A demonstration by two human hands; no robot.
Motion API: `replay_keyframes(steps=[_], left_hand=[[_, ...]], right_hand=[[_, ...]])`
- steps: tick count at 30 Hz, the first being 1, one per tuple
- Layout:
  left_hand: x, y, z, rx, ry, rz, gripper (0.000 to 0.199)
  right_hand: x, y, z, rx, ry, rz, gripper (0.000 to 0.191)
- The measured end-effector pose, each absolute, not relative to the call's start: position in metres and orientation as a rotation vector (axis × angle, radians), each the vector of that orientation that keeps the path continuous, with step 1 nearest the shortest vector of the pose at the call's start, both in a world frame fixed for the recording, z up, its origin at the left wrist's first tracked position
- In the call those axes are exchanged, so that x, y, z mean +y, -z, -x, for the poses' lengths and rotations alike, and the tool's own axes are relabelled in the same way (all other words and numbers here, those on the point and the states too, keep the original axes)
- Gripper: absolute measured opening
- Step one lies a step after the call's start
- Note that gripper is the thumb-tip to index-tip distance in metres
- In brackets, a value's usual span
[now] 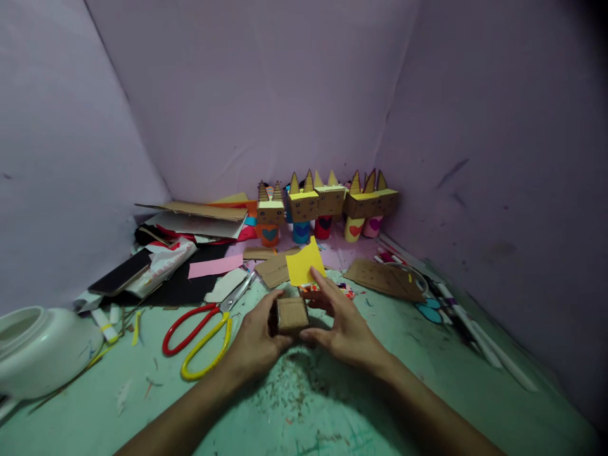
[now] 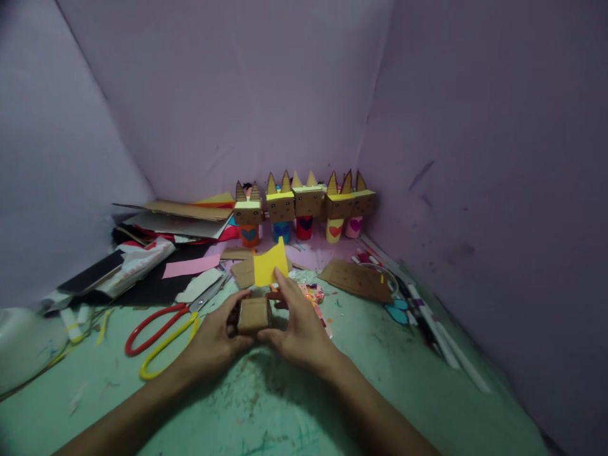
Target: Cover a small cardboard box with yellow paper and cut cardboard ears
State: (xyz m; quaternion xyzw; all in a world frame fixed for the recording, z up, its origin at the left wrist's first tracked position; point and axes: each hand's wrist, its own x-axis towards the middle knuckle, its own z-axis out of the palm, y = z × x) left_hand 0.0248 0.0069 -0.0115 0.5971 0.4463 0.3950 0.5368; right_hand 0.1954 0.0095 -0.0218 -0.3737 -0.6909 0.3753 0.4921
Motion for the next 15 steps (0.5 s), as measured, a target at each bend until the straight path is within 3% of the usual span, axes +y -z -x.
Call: replay_keyframes(steps=[2,8,15], left_hand=[[0.009,0.016,-0.023,1.088,-0.946,-1.463,0.066],[0.013,0.011,-0.023,1.012,-0.887,-1.524,0.041],[0.016,0.020,-0.017,1.034,-0.885,-1.515,0.064]], right_hand=[[0.012,0.026,-0.195,-1.657,-0.933,0.890,0.093],[0.016,0.037,-0.190,-1.539,-1.029,0.890,0.094],[0.013,0.036,-0.188,-1.580,-0.955,0.890,0.094]])
